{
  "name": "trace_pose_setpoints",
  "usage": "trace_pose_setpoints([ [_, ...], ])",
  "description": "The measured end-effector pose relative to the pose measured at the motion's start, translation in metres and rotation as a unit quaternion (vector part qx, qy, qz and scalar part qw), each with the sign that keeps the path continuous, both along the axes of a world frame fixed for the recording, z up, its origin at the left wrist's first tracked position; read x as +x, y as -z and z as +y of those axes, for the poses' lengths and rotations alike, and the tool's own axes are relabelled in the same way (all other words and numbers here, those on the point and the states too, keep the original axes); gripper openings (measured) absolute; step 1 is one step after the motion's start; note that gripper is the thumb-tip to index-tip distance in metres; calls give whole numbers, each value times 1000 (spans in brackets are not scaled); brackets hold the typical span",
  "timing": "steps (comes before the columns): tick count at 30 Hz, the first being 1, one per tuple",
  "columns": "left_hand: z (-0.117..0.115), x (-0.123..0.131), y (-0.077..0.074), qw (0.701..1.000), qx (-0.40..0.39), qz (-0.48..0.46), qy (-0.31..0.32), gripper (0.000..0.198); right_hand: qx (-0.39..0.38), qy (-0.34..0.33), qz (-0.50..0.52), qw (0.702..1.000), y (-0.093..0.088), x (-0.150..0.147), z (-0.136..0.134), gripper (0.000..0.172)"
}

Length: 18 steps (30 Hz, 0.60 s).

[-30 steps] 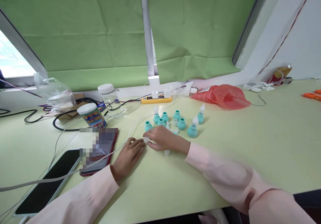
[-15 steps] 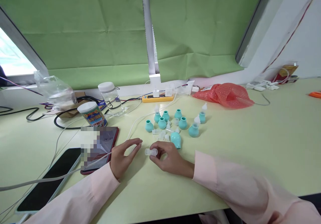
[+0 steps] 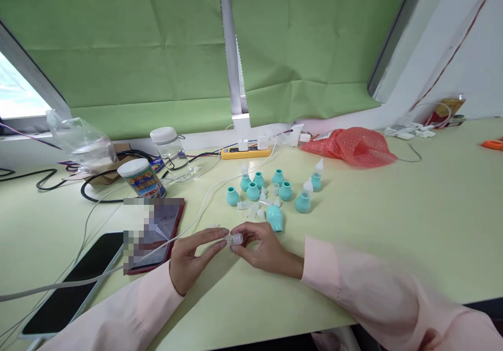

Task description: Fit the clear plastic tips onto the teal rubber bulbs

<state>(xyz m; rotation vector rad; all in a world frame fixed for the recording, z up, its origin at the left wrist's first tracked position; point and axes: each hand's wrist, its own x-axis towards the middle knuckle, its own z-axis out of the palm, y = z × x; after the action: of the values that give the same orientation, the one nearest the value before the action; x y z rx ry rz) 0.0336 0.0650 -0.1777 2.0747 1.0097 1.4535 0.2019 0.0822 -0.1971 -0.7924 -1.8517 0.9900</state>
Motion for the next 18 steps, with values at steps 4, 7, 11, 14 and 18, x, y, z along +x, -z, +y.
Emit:
trace_pose_setpoints([
  [4,2,-1,1,999,22,-6,24,11,-2,1,9,1000,-1,0,0,19],
  [7,3,-2,5,998,56,22,27,14,-9,1,7,1000,-1,0,0,19],
  [11,3,-4,8,991,115,68,27,18,-26,3,8,1000,0,-1,0,19],
  [14,3,-3,8,988,133,77,22,20,-43,-3,12,999,1,-2,0,20],
  [18,3,-4,8,983,155,95,29,25,-68,-4,23,997,0,-2,-1,21],
])
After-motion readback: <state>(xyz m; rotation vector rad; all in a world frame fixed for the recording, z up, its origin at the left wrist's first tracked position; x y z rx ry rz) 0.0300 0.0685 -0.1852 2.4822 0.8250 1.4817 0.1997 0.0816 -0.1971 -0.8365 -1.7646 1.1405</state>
